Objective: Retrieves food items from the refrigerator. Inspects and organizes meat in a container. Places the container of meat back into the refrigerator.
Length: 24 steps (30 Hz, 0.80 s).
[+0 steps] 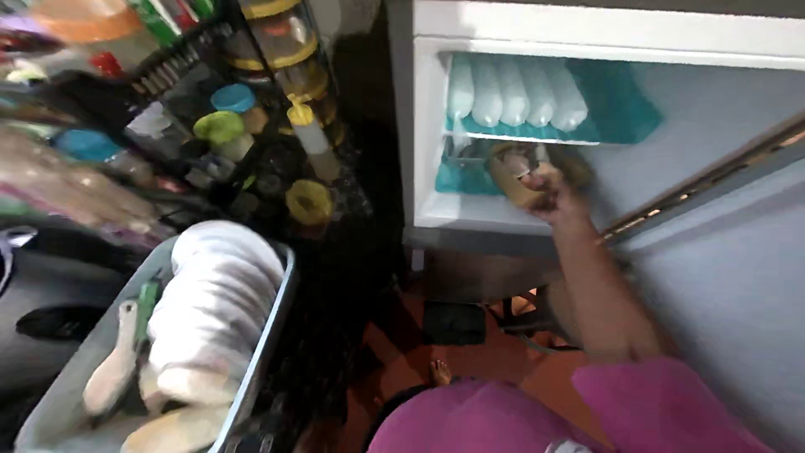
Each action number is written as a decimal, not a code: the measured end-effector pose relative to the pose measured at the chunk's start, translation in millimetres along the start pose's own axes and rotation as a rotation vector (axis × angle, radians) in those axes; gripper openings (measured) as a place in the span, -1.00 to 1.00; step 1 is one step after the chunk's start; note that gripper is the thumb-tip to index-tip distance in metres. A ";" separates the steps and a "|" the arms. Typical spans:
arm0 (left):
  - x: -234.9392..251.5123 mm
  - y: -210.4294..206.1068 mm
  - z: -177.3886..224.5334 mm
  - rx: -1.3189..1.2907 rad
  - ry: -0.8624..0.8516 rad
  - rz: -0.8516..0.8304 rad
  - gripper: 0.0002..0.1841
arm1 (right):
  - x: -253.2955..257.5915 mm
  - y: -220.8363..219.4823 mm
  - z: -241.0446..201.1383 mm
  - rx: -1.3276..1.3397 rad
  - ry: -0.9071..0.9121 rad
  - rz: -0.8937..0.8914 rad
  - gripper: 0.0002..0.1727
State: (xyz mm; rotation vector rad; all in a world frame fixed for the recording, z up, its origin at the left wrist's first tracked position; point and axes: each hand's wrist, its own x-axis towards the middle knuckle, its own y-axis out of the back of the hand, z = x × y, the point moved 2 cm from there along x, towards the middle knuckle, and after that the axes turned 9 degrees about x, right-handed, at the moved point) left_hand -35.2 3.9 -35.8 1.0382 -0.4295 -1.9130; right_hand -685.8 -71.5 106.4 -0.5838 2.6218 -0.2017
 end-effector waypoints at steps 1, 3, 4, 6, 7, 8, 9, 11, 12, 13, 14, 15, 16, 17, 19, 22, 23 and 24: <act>2.9 6.3 -0.4 -0.002 -0.017 -0.003 -0.63 | -19.0 12.5 13.3 -0.002 -0.001 -0.021 -0.33; -2.2 22.0 5.6 0.009 -0.006 -0.033 -0.61 | -72.8 24.9 43.9 0.043 -0.029 -0.085 -0.44; -4.0 33.2 11.7 0.018 -0.014 -0.050 -0.62 | -104.4 23.8 54.1 0.050 -0.021 -0.133 -0.47; -7.0 53.2 16.3 0.025 -0.068 -0.071 -0.65 | -169.3 12.7 67.7 -0.035 -0.012 -0.222 -0.59; -9.1 58.7 12.8 0.023 -0.129 -0.046 -0.66 | -212.3 0.2 70.1 -0.119 -0.010 -0.221 -0.67; -10.6 61.9 6.0 0.013 -0.190 -0.014 -0.68 | -264.3 -20.0 70.2 -0.222 -0.024 -0.213 -0.64; -13.2 64.9 -0.3 -0.007 -0.226 0.010 -0.68 | -318.7 -46.2 73.9 -0.284 -0.015 -0.122 -0.61; -22.8 71.6 -10.7 -0.083 -0.210 0.052 -0.69 | -363.0 -48.7 82.0 -0.329 -0.111 -0.352 -0.66; -29.0 74.7 -17.8 -0.138 -0.174 0.080 -0.69 | -356.0 -37.3 95.9 -0.235 -0.153 -0.452 -0.72; -35.6 77.4 -26.1 -0.205 -0.132 0.114 -0.68 | -345.1 -28.2 114.3 -0.110 -0.209 -0.520 -0.69; -42.3 78.8 -34.2 -0.277 -0.098 0.154 -0.68 | -338.5 -20.5 129.2 -0.058 -0.275 -0.559 -0.69; -48.6 78.6 -41.8 -0.349 -0.074 0.200 -0.67 | -337.3 -16.8 142.2 -0.042 -0.295 -0.559 -0.70; -54.6 78.4 -48.5 -0.412 -0.050 0.239 -0.67 | -342.1 -19.0 155.8 -0.027 -0.268 -0.549 -0.72; -61.0 78.1 -55.0 -0.465 -0.028 0.280 -0.67 | -349.4 -26.5 174.6 0.036 -0.197 -0.524 -0.74; -77.1 77.4 -65.4 -0.562 -0.014 0.362 -0.68 | -355.1 -38.4 200.4 0.222 -0.171 -0.576 -0.81; -102.3 78.7 -69.1 -0.673 -0.052 0.452 -0.70 | -340.8 -47.3 178.1 0.010 -0.363 -1.118 -0.85; -112.6 78.2 -67.9 -0.713 -0.059 0.477 -0.71 | -351.5 -61.3 177.2 -0.047 -0.344 -1.181 -0.83; -122.7 78.2 -66.6 -0.751 -0.056 0.505 -0.71 | -366.3 -77.3 177.7 -0.088 -0.344 -1.266 -0.78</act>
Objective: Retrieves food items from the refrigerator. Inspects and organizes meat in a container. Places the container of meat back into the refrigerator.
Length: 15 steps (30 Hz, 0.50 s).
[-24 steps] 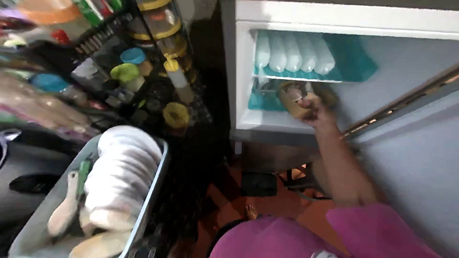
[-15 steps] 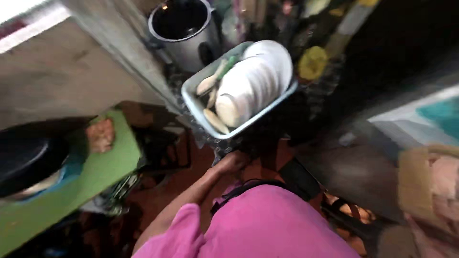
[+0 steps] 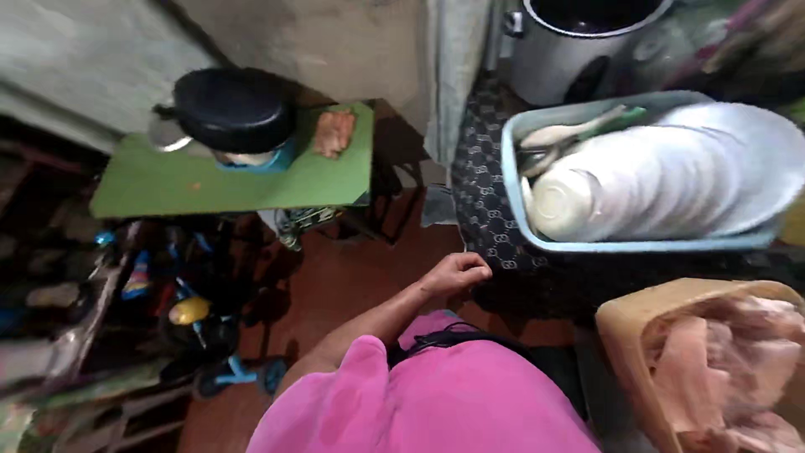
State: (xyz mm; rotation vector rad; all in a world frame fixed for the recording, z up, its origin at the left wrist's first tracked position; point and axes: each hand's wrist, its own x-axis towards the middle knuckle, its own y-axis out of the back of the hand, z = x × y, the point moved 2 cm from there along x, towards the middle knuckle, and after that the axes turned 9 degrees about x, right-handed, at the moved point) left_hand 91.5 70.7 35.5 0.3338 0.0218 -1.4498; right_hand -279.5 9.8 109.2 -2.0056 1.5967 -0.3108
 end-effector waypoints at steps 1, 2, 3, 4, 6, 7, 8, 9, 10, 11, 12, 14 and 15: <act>-9.1 3.9 2.9 -0.028 0.009 0.040 -0.72 | 12.5 -19.5 1.1 -0.002 -0.064 -0.109 -0.66; -20.3 7.4 4.3 -0.049 0.025 0.088 -0.72 | 22.8 -31.6 4.4 -0.011 -0.124 -0.195 -0.59; -34.2 10.3 3.9 -0.064 0.047 0.148 -0.72 | 32.9 -37.8 10.0 -0.024 -0.175 -0.254 -0.60; -49.4 13.7 0.4 -0.068 0.063 0.228 -0.72 | 43.6 -43.3 17.6 -0.039 -0.221 -0.317 -0.61; -87.2 26.2 -11.8 -0.080 0.112 0.411 -0.73 | 62.0 -59.2 42.5 -0.078 -0.295 -0.409 -0.71; -109.0 32.7 -18.7 -0.096 0.160 0.504 -0.74 | 69.8 -71.7 57.9 -0.078 -0.338 -0.432 -0.77; -130.3 41.3 -26.6 -0.103 0.202 0.596 -0.75 | 77.1 -89.9 74.3 -0.077 -0.379 -0.461 -0.79; -150.9 52.0 -34.2 -0.117 0.244 0.684 -0.75 | 82.8 -112.1 91.5 -0.063 -0.420 -0.504 -0.77; -171.3 62.4 -41.5 -0.141 0.292 0.762 -0.74 | 86.2 -135.1 109.7 -0.058 -0.450 -0.534 -0.76; -190.6 72.8 -49.6 -0.162 0.332 0.840 -0.75 | 88.9 -157.9 129.2 -0.074 -0.467 -0.561 -0.79; -207.1 85.9 -57.6 -0.174 0.358 0.919 -0.75 | 93.1 -180.8 149.8 -0.113 -0.469 -0.601 -0.80; -231.2 116.5 -72.0 -0.189 0.387 1.057 -0.77 | 103.4 -228.0 193.1 -0.237 -0.454 -0.656 -0.71; -240.0 132.4 -80.0 -0.192 0.389 1.109 -0.78 | 108.4 -250.2 215.2 -0.299 -0.463 -0.656 -0.68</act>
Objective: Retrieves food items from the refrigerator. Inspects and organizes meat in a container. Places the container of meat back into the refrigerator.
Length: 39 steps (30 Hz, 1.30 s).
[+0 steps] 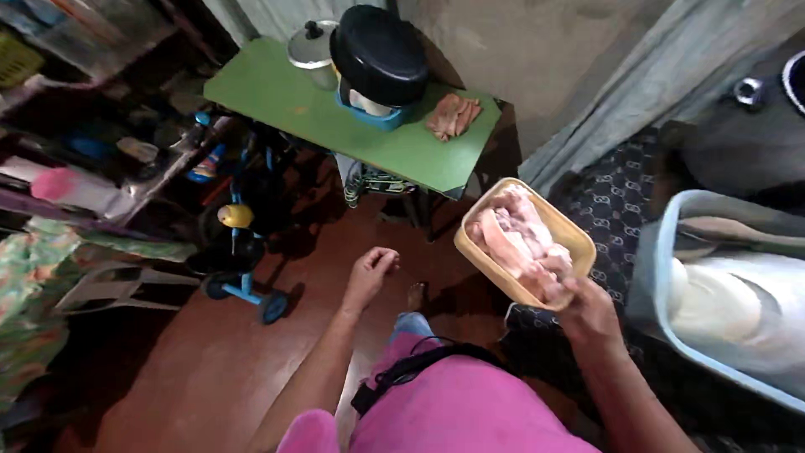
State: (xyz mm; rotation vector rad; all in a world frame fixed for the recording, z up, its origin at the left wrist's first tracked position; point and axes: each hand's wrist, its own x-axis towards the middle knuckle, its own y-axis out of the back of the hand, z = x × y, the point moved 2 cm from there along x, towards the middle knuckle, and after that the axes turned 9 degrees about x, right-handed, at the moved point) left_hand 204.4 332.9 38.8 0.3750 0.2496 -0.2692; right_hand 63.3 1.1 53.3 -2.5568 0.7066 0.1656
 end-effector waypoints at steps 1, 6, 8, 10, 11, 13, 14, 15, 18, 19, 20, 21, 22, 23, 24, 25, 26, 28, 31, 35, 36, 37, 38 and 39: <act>16.3 13.2 -2.2 -0.007 -0.010 0.039 -0.79 | 27.0 -18.2 7.3 -0.053 -0.025 -0.002 -0.66; 109.2 58.8 -13.1 0.102 -0.143 0.005 -0.82 | 147.8 -97.7 49.3 -0.202 -0.127 -0.023 -0.62; 143.2 68.7 -4.5 0.204 -0.190 -0.049 -0.82 | 190.1 -115.2 66.6 -0.217 -0.172 0.008 -0.64; 175.8 73.9 6.9 0.316 -0.267 -0.104 -0.80 | 225.7 -128.4 79.9 -0.242 -0.229 0.067 -0.68; 191.9 73.9 10.9 0.366 -0.313 -0.128 -0.79 | 240.6 -132.4 85.4 -0.250 -0.253 0.100 -0.70; 223.7 68.7 17.3 0.434 -0.379 -0.173 -0.77 | 264.2 -137.2 92.4 -0.270 -0.286 0.141 -0.69; 238.8 63.5 21.0 0.452 -0.403 -0.188 -0.77 | 273.9 -139.4 92.2 -0.316 -0.313 0.144 -0.68; 252.9 57.0 25.0 0.465 -0.418 -0.199 -0.75 | 282.7 -141.5 89.7 -0.395 -0.347 0.138 -0.65; 288.2 32.3 41.5 0.524 -0.462 -0.207 -0.62 | 307.4 -138.0 71.7 -0.887 -0.392 0.036 -0.53; 298.0 22.7 45.8 0.533 -0.487 -0.193 -0.57 | 312.2 -136.1 61.4 -1.076 -0.334 -0.006 -0.50; 307.3 13.2 49.8 0.541 -0.526 -0.177 -0.52 | 313.6 -138.4 47.7 -1.224 -0.224 -0.033 -0.53; 315.6 3.9 53.5 0.567 -0.561 -0.172 -0.46 | 312.1 -143.2 33.5 -1.303 -0.077 -0.049 -0.62; 321.9 -5.4 56.9 0.603 -0.587 -0.176 -0.40 | 310.8 -146.3 23.7 -1.316 0.096 -0.078 -0.69; 327.3 -14.4 59.9 0.642 -0.603 -0.189 -0.35 | 311.6 -149.0 18.6 -1.282 0.275 -0.138 -0.74; 332.7 -23.1 62.5 0.687 -0.599 -0.210 -0.30 | 315.6 -151.8 16.8 -1.225 0.425 -0.224 -0.79; 337.9 -31.0 65.1 0.729 -0.577 -0.237 -0.25 | 322.4 -154.7 16.7 -1.176 0.511 -0.329 -0.83; 341.9 -37.5 66.9 0.769 -0.557 -0.250 -0.19 | 330.0 -157.9 18.0 -1.150 0.529 -0.435 -0.83; 348.7 -46.8 67.7 0.853 -0.540 -0.257 -0.09 | 345.4 -165.0 24.7 -1.181 0.448 -0.613 -0.72; 354.8 -55.4 66.9 0.951 -0.490 -0.288 -0.07 | 363.6 -173.0 39.3 -1.302 0.350 -0.773 -0.68; 355.1 -55.9 61.3 0.939 -0.475 -0.260 -0.09 | 372.3 -175.6 49.5 -1.401 0.344 -0.864 -0.70; 354.5 -55.9 60.8 0.934 -0.474 -0.256 -0.09 | 373.1 -175.3 49.9 -1.407 0.347 -0.889 -0.68; 354.2 -55.8 60.9 0.934 -0.471 -0.255 -0.08 | 374.4 -175.0 49.5 -1.416 0.351 -0.919 -0.68; 354.2 -55.6 61.6 0.937 -0.462 -0.257 -0.08 | 376.0 -174.8 48.8 -1.423 0.367 -0.950 -0.68; 354.1 -55.2 61.9 0.939 -0.461 -0.256 -0.07 | 377.3 -174.1 48.8 -1.417 0.401 -0.981 -0.68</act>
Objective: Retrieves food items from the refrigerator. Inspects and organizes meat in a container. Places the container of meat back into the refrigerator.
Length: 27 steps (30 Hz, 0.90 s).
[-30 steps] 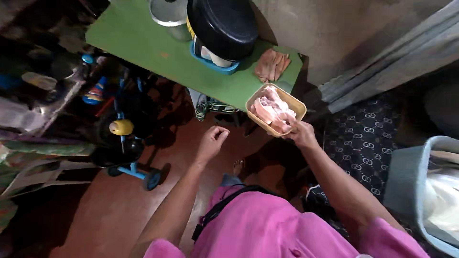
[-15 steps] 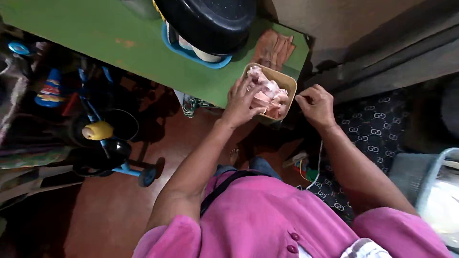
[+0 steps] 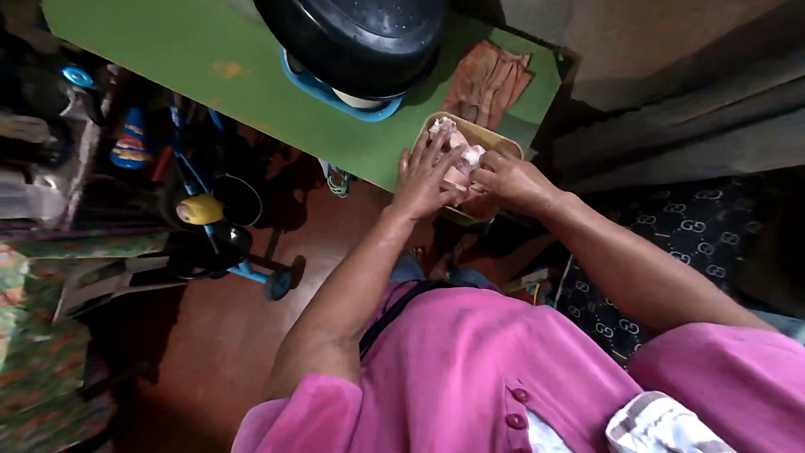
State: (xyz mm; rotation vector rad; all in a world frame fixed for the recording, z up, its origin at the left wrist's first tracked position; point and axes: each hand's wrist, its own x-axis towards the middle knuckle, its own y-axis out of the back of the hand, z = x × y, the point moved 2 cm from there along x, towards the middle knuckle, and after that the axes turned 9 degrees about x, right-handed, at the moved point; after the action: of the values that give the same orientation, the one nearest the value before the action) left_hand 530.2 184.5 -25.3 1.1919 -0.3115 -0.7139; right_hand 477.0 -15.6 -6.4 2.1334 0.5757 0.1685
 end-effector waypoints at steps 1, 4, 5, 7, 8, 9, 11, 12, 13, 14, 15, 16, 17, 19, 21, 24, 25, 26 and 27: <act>0.1 0.1 -0.2 0.003 -0.001 0.003 -0.07 | -0.3 -0.1 1.4 -0.016 0.043 0.002 -0.69; 0.6 1.1 0.0 0.014 0.007 -0.003 -0.06 | -2.3 -1.3 3.9 -0.032 0.138 0.027 -0.77; 0.9 1.9 0.3 0.017 0.009 -0.013 -0.07 | -2.5 -1.8 4.0 -0.020 0.134 0.031 -0.78; 1.4 3.5 -0.3 0.014 0.001 -0.032 -0.09 | -3.2 -1.2 2.0 0.043 0.089 0.055 -0.80; 1.5 4.5 -2.0 0.006 -0.017 -0.033 -0.09 | -4.1 -0.2 -0.4 0.111 0.045 0.076 -0.78; 1.2 6.2 -4.9 -0.019 -0.044 -0.031 -0.09 | -6.1 2.0 -3.4 0.211 -0.019 0.096 -0.71; -1.0 10.5 -12.7 -0.122 -0.123 0.001 -0.06 | -12.1 8.7 -7.9 0.391 -0.155 0.166 -0.48; -2.9 11.5 -16.7 -0.189 -0.156 0.041 -0.05 | -14.6 11.2 -8.2 0.429 -0.219 0.235 -0.45; -5.4 11.8 -20.0 -0.242 -0.179 0.102 -0.05 | -15.4 12.6 -8.6 0.430 -0.290 0.315 -0.52; -8.0 10.5 -23.4 -0.280 -0.187 0.173 -0.05 | -12.8 13.5 -9.3 0.408 -0.339 0.401 -0.62; -10.6 8.3 -26.7 -0.289 -0.174 0.229 -0.02 | -6.9 15.0 -10.7 0.381 -0.377 0.451 -0.71; -12.8 5.2 -29.9 -0.272 -0.136 0.253 0.04 | 1.7 17.0 -12.7 0.357 -0.397 0.470 -0.74; -14.5 2.9 -32.5 -0.249 -0.079 0.240 0.11 | 11.7 19.4 -14.6 0.342 -0.406 0.459 -0.75; -15.3 3.2 -35.2 -0.274 0.058 0.149 0.23 | 31.0 23.3 -16.6 0.337 -0.418 0.380 -0.75; -13.2 4.3 -37.6 -0.381 0.138 0.080 0.29 | 43.8 23.6 -14.7 0.352 -0.424 0.310 -0.75; -10.1 6.4 -41.4 -0.584 0.143 0.013 0.26 | 52.1 20.3 -19.6 0.371 -0.365 0.260 -0.78; -8.8 7.0 -44.1 -0.639 0.135 -0.013 0.22 | 52.1 17.8 -25.3 0.370 -0.319 0.252 -0.82; -7.9 6.5 -48.1 -0.682 0.130 -0.038 0.16 | 50.8 13.9 -32.2 0.352 -0.279 0.235 -0.85; -7.3 5.5 -52.8 -0.717 0.129 -0.053 0.08 | 48.3 7.5 -38.6 0.317 -0.260 0.210 -0.86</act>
State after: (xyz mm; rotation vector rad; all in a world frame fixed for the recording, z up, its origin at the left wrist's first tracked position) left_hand 557.0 229.1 -38.2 0.5586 0.0893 -0.7065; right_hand 509.7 31.4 18.1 2.4729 0.2356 -0.0906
